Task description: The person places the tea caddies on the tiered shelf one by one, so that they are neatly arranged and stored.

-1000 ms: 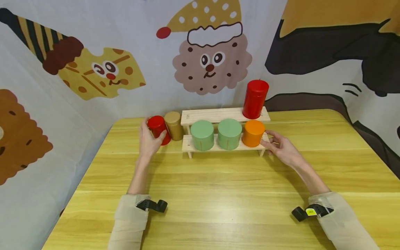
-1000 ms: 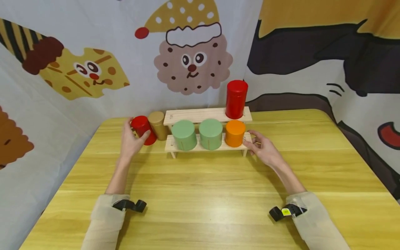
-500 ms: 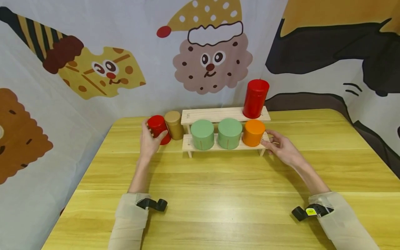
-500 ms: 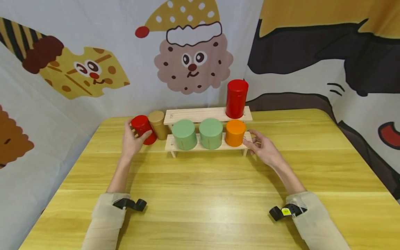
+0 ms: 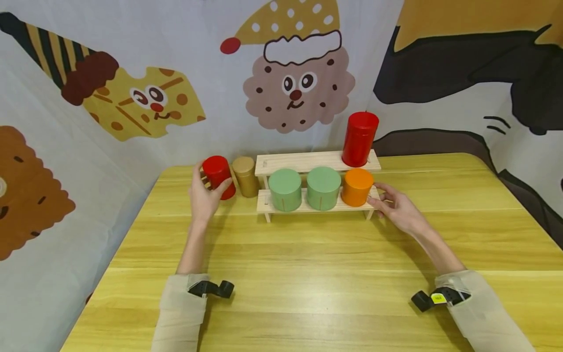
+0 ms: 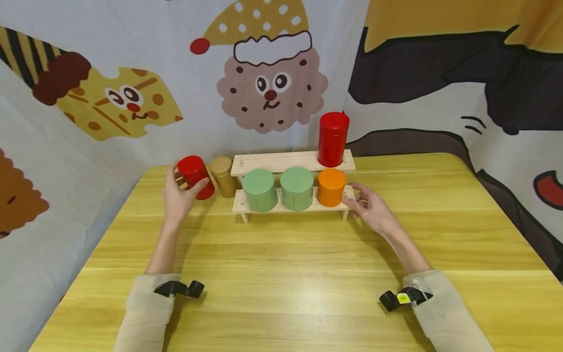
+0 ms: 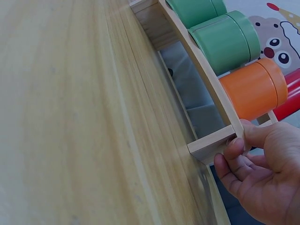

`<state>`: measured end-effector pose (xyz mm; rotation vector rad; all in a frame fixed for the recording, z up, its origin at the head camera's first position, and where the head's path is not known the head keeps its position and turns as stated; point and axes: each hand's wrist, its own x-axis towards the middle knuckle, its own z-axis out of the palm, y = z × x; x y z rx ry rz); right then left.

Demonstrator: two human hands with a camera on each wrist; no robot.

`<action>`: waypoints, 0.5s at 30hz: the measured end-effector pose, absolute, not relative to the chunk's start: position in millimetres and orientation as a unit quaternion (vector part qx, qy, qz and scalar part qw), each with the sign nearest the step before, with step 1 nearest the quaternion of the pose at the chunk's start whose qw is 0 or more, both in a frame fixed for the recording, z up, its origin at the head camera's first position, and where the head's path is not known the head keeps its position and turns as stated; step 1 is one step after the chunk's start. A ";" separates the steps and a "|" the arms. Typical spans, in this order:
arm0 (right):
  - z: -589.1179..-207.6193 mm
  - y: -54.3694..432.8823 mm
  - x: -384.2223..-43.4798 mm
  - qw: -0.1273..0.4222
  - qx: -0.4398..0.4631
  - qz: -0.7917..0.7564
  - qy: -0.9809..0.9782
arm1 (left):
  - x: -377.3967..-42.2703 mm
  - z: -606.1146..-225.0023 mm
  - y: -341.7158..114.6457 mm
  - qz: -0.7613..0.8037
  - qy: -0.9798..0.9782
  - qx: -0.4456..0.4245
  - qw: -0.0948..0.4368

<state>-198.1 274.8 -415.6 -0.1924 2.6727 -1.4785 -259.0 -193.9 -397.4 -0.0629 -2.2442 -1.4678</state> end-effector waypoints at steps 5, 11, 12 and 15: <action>-416.7 276.1 -198.7 0.044 -0.063 -0.482 0.873 | -256.6 -389.4 -192.9 -0.525 -0.807 -0.034 0.270; -418.9 277.6 -200.9 0.047 -0.059 -0.478 0.875 | -251.5 -378.0 -188.0 -0.517 -0.794 -0.045 0.316; -419.0 277.6 -201.1 0.047 -0.058 -0.477 0.876 | -250.4 -375.8 -187.1 -0.516 -0.791 -0.048 0.324; -418.6 277.2 -201.7 0.047 -0.059 -0.473 0.878 | -247.4 -369.3 -184.2 -0.519 -0.781 -0.054 0.345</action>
